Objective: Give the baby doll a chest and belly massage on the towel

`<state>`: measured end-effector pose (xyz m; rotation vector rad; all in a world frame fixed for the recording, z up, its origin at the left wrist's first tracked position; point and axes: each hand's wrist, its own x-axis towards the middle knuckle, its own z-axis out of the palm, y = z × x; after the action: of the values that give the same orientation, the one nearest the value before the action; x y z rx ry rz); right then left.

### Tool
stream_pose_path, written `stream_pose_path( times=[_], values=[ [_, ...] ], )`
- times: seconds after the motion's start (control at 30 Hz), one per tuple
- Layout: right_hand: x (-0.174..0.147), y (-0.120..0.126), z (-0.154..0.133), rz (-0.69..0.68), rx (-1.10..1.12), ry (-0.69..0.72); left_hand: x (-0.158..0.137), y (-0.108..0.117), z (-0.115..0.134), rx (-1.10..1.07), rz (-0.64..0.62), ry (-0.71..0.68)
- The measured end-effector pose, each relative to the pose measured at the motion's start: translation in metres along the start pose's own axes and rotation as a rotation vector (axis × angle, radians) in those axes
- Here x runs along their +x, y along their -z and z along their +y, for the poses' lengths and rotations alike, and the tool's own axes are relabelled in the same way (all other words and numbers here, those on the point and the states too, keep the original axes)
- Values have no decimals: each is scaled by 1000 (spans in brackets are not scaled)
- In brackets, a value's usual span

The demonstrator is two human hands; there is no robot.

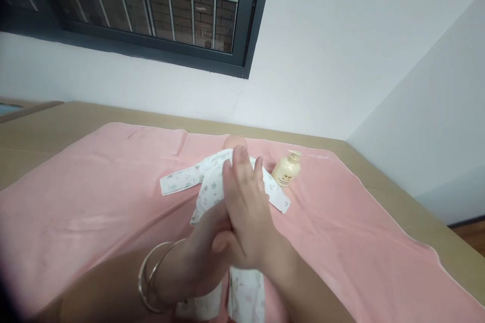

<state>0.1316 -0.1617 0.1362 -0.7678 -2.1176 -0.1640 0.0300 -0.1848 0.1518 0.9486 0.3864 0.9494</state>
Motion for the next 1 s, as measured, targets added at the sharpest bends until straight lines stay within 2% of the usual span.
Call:
stream_pose_path(
  times=[0.1, 0.2, 0.33, 0.43, 0.53, 0.63, 0.7, 0.77, 0.87, 1.0],
  values=[
    [4, -10, 12, 15, -41, -49, 1, 5, 21, -84, 19, 25],
    [0, -24, 6, -7, -22, -27, 6, 14, 40, -121, 18, 28],
    [-6, -36, -13, -47, 73, 30, 18, 27, 46, -97, 170, -41],
    [-7, -42, -11, -82, 170, 19, 36, 41, 40, -76, 284, -111],
    [-5, -51, 14, -71, 255, -71, 63, 65, 31, -13, 468, -261],
    [-3, -67, 54, -29, 249, -395, 91, 97, 17, 180, 603, -444],
    [-3, -78, 81, -47, 172, -492, 105, 117, 4, 404, 629, -528],
    [-2, -87, 104, -145, 128, -414, 116, 133, -11, 617, 619, -581],
    [-5, -92, 130, -308, 91, -296, 123, 149, -32, 771, 593, -622],
    [-18, -89, 141, -333, -45, -407, 124, 157, -46, 854, 579, -634]
  ],
)
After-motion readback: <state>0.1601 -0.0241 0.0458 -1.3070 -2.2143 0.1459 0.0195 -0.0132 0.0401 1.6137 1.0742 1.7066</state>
